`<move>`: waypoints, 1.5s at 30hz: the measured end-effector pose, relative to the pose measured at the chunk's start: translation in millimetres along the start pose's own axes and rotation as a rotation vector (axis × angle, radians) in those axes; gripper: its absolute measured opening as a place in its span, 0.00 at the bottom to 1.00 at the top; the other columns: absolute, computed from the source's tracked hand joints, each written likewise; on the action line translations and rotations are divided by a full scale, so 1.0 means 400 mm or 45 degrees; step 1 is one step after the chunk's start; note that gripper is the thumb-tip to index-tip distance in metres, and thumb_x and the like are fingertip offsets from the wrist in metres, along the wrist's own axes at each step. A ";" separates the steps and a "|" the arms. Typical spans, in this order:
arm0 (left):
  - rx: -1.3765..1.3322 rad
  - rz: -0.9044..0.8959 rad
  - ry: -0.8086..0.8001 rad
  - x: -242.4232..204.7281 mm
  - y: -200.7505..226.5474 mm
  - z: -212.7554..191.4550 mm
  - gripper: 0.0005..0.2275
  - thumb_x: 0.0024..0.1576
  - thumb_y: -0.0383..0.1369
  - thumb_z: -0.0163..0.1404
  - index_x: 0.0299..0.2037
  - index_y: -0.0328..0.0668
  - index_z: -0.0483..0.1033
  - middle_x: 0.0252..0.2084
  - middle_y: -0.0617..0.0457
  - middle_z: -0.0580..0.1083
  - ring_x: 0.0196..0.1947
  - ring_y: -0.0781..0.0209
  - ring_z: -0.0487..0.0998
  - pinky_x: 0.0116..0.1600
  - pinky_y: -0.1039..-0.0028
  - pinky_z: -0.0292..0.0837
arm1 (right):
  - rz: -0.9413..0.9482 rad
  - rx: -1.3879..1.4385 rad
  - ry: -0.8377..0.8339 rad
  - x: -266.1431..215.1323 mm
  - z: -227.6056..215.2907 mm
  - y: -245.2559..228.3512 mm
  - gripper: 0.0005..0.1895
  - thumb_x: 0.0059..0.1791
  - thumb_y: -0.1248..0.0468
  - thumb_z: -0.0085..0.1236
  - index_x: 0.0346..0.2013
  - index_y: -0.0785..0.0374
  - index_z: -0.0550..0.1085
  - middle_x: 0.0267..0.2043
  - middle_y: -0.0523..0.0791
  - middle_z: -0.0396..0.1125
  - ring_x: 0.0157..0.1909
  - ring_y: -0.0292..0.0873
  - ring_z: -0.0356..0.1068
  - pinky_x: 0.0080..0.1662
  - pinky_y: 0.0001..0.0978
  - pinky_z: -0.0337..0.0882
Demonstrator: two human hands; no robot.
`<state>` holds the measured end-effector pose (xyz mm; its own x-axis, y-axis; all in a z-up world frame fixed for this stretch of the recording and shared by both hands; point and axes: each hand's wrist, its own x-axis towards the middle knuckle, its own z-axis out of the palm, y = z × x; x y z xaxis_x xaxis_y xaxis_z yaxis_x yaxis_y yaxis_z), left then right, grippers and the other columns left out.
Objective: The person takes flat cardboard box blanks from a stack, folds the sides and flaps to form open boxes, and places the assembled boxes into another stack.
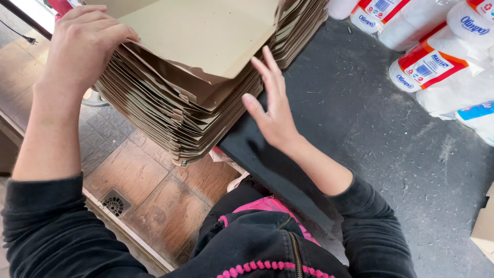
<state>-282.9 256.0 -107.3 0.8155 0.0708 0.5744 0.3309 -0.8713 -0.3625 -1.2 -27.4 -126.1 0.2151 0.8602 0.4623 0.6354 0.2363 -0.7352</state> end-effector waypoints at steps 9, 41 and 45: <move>0.318 -0.011 -0.298 -0.053 -0.012 0.011 0.11 0.66 0.33 0.52 0.53 0.69 0.82 0.54 0.74 0.81 0.59 0.74 0.81 0.86 0.71 0.60 | -0.346 -0.662 -0.253 -0.006 0.096 0.055 0.35 0.57 0.37 0.37 0.72 0.54 0.62 0.77 0.46 0.54 0.79 0.47 0.49 0.75 0.60 0.40; -2.197 0.803 -0.388 0.317 0.974 -0.007 0.12 0.62 0.32 0.52 0.55 0.44 0.77 0.59 0.51 0.76 0.64 0.51 0.74 0.74 0.53 0.61 | 0.522 -2.143 0.481 -0.978 -0.994 -0.019 0.17 0.64 0.56 0.60 0.66 0.56 0.78 0.73 0.57 0.53 0.68 0.65 0.52 0.58 0.65 0.57; -2.190 0.788 -0.413 0.319 0.983 -0.004 0.12 0.62 0.32 0.51 0.55 0.44 0.77 0.58 0.52 0.76 0.63 0.53 0.75 0.74 0.53 0.62 | 0.435 -2.214 0.263 -1.039 -1.054 -0.030 0.33 0.65 0.40 0.35 0.66 0.58 0.79 0.77 0.58 0.54 0.71 0.65 0.55 0.61 0.65 0.58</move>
<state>-49.5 -78.5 -175.3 0.7336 -0.5125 0.4464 -0.6293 -0.2641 0.7309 214.4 -578.2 -100.5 0.4855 0.6666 0.5655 0.4927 -0.7431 0.4529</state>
